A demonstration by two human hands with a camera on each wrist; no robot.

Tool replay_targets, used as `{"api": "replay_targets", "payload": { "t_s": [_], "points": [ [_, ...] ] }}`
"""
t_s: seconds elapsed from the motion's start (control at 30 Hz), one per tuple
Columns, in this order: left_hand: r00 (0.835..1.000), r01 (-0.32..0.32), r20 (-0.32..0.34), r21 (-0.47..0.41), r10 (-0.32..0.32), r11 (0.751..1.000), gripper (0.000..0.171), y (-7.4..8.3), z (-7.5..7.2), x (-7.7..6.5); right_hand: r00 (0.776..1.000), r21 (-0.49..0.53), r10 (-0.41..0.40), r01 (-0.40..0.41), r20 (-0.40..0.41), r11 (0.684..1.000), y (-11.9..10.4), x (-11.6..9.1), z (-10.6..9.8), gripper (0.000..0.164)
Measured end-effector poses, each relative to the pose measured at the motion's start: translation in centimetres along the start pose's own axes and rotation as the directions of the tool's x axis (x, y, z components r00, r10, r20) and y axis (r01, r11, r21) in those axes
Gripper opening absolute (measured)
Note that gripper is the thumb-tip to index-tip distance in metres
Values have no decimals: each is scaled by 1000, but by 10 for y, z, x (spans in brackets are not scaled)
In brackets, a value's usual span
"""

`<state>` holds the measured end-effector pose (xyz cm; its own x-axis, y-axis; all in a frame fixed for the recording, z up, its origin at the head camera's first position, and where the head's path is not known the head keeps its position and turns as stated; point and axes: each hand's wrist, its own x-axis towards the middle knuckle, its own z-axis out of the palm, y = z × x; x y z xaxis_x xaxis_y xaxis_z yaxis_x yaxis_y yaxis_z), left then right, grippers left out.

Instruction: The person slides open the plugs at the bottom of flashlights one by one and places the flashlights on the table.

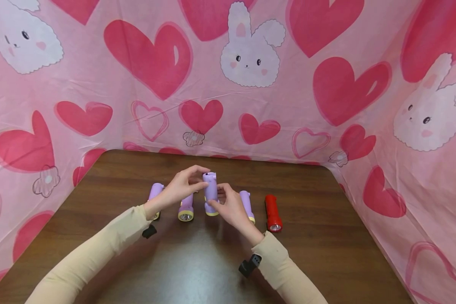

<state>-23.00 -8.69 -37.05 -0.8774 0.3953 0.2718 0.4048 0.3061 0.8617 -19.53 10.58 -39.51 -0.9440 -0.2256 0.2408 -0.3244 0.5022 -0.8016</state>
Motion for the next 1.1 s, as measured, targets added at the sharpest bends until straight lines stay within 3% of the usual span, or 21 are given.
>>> {"api": "replay_targets", "payload": {
  "t_s": [0.47, 0.7, 1.1],
  "points": [
    [994, -48, -98, -25, 46, 999, 37, -1, 5, -1, 998, -15, -36, 35, -49, 999, -3, 1, -2, 40],
    [990, -45, -136, -26, 42, 999, 33, -1, 6, -3, 999, -6, 6, -6, -41, 1000, -5, 0, -3, 42],
    [986, -77, -151, -54, 69, 996, 28, -2, 5, -4, 999, -20, 4, -5, -49, 1000, -6, -1, -3, 41]
  ]
}}
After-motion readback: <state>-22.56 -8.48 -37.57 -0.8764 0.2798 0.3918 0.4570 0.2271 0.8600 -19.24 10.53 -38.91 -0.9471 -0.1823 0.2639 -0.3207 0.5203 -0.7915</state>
